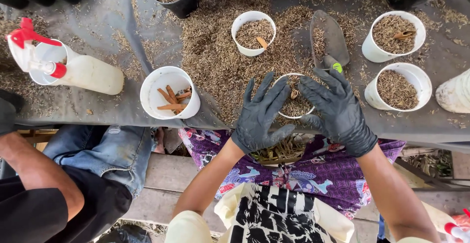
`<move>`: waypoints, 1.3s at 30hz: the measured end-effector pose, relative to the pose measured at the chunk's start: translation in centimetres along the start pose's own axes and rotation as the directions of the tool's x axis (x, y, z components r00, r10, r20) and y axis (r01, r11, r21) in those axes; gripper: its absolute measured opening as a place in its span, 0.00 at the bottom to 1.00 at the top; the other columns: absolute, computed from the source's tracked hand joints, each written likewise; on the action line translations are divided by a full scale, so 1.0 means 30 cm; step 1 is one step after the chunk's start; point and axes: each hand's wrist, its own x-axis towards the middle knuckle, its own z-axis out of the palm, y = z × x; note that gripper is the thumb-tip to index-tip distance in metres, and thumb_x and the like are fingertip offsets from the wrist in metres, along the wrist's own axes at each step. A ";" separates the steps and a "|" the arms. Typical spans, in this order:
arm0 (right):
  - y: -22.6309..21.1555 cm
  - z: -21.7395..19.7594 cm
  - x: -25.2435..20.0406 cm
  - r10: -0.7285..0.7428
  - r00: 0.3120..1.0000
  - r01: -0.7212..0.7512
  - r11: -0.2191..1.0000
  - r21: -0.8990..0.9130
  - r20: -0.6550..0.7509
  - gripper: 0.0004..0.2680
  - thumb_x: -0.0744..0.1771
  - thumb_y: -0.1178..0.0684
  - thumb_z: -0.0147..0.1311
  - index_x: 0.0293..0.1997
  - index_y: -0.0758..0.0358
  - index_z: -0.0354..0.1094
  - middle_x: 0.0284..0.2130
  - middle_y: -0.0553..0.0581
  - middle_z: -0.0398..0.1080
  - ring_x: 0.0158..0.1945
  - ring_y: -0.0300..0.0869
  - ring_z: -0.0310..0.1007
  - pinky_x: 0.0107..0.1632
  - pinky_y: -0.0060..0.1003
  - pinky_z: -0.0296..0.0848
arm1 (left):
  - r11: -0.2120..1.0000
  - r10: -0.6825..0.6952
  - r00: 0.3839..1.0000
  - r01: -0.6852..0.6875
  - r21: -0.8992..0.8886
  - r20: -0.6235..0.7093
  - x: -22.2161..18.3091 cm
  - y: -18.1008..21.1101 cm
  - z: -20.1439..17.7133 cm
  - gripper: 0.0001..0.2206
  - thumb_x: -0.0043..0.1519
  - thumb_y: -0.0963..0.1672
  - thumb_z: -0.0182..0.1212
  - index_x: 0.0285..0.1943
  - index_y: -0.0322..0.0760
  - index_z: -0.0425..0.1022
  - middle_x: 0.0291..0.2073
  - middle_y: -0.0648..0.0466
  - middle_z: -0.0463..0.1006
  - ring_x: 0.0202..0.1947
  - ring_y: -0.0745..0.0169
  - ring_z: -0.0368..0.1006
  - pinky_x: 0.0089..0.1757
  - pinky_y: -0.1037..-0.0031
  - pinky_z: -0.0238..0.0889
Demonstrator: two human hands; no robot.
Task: Filling small plastic pots with soil substrate using a hand trowel and inserting markers into the soil.
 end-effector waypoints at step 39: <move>-0.098 -0.011 -0.028 -0.034 0.949 0.077 0.989 0.126 -0.315 0.08 0.67 0.46 0.58 0.46 0.55 0.75 0.44 0.53 0.74 0.51 0.51 0.74 0.63 0.59 0.65 | 0.977 0.132 0.965 -0.088 0.193 -0.226 -0.085 0.062 0.104 0.21 0.69 0.54 0.49 0.66 0.46 0.73 0.61 0.51 0.75 0.67 0.46 0.67 0.67 0.40 0.50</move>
